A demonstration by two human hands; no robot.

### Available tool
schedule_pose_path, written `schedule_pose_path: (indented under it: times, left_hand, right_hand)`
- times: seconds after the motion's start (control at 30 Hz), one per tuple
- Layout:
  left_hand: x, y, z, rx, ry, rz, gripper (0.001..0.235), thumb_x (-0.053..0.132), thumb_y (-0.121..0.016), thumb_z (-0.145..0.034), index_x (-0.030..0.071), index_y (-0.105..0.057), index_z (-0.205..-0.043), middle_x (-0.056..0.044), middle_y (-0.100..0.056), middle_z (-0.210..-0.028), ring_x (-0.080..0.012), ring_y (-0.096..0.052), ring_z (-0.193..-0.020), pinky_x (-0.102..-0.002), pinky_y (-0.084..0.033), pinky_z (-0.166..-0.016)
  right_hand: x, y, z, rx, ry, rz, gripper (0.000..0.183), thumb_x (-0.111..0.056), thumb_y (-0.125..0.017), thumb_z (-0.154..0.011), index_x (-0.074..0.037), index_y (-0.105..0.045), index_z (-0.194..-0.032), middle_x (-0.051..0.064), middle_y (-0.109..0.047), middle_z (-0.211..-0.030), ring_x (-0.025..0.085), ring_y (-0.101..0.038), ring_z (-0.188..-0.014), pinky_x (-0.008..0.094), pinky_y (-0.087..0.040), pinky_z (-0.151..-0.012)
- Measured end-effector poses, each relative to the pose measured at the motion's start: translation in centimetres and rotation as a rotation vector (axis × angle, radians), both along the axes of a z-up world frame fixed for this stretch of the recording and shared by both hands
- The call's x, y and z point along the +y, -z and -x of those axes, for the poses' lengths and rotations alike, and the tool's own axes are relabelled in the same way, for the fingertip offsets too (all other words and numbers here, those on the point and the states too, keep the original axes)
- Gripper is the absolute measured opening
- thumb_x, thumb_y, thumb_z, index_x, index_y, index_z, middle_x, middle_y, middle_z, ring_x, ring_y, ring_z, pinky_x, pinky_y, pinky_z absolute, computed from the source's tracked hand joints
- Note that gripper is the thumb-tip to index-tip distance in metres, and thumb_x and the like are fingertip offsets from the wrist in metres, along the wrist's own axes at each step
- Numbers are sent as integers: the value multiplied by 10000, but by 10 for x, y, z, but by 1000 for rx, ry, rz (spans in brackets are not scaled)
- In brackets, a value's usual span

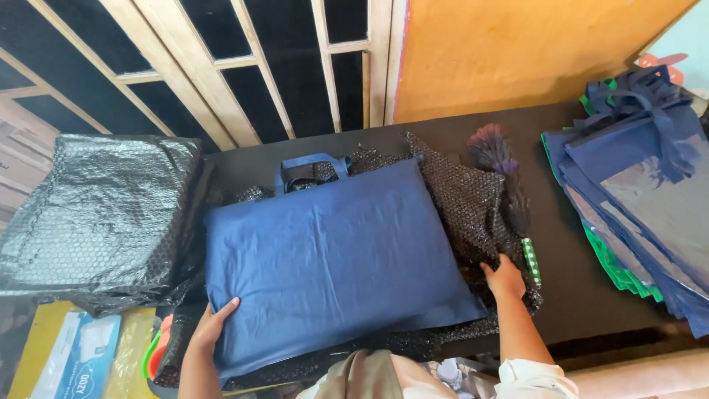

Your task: The person places a blue tote bag onto a sheet of black bubble wrap on a table, then folds the bubble wrap around the bag to enclose it. The person smooths the wrap and adjusts the edges to create a neat package.

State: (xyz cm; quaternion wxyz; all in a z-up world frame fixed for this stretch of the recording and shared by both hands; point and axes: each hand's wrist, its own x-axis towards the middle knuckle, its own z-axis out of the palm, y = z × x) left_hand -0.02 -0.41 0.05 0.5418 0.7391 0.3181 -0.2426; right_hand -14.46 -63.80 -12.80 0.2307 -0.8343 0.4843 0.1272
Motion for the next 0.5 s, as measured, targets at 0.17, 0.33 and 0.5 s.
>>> schedule_pose_path:
  times: [0.17, 0.33, 0.5]
  left_hand:
    - [-20, 4, 1, 0, -4, 16, 865, 316, -722, -784, 103, -424, -1568, -134, -556, -1494, -309, -539, -1323, -423, -407, -1139]
    - [-62, 7, 6, 65, 11, 52, 923, 332, -721, -769, 139, -369, -1600, -148, -521, -1518, -348, -530, -1321, -458, -420, -1119]
    - [-129, 3, 22, 49, 200, 25, 990, 436, -741, -717, 181, -368, -1597, -79, -534, -1535, -289, -537, -1360, -417, -421, -1146]
  right_hand:
    - [-46, 22, 14, -132, 62, 225, 363, -431, -490, -1063, -142, -625, -1236, 151, -626, -1232, 425, -654, -1062, 588, -533, -741]
    - [-112, 22, 47, -182, 127, 342, 347, -401, -537, -1051, -155, -658, -1263, 164, -653, -1260, 443, -659, -1093, 600, -538, -751]
    - [-192, 17, 75, -178, 171, 475, 412, -388, -552, -1096, -105, -629, -1386, 235, -652, -1277, 472, -640, -1108, 629, -535, -762]
